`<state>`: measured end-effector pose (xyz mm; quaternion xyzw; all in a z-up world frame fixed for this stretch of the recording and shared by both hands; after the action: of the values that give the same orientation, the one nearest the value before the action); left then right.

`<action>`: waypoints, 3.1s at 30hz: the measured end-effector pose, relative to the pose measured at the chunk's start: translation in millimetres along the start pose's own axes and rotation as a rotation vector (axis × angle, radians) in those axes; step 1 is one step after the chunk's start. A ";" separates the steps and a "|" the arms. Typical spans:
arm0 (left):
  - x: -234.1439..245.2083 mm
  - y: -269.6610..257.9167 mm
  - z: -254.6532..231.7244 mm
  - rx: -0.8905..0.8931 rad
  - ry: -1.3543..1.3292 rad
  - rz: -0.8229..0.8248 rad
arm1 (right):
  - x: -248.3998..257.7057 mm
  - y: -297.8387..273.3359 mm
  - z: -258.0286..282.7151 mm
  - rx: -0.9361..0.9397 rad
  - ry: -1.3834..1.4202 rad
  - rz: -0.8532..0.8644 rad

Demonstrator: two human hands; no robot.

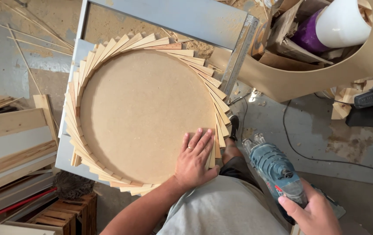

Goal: Trimming the edges of wooden slats on a circular frame using a jigsaw

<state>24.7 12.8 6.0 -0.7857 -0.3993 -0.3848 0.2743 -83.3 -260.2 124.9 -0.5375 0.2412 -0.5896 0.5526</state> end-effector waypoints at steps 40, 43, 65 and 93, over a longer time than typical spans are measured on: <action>-12.4 15.9 -0.1 0.119 0.017 -0.161 | -52.8 -5.7 -1.3 0.373 0.117 -0.037; -11.1 17.0 -1.3 0.124 0.012 -0.159 | -59.6 0.2 -20.1 0.421 0.202 -0.069; -4.7 17.5 -6.0 0.083 0.072 -0.080 | -92.6 -20.1 -10.6 0.004 0.110 -0.106; 0.3 19.9 -7.2 0.085 0.044 -0.134 | -99.3 -19.7 -12.0 0.004 0.092 -0.156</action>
<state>38.7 -2.8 7.7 -0.7363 -0.4607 -0.4021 0.2897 -120.5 -168.1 102.1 -0.5260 0.2227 -0.6554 0.4941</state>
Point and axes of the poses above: each hand's wrist, its own y-axis towards the middle knuckle, its own x-axis out of the back of the hand, z = x × y, the point moved 3 cm from there along y, towards the middle knuckle, and after that the axes turned 11 degrees about x, right-handed, at the moved point
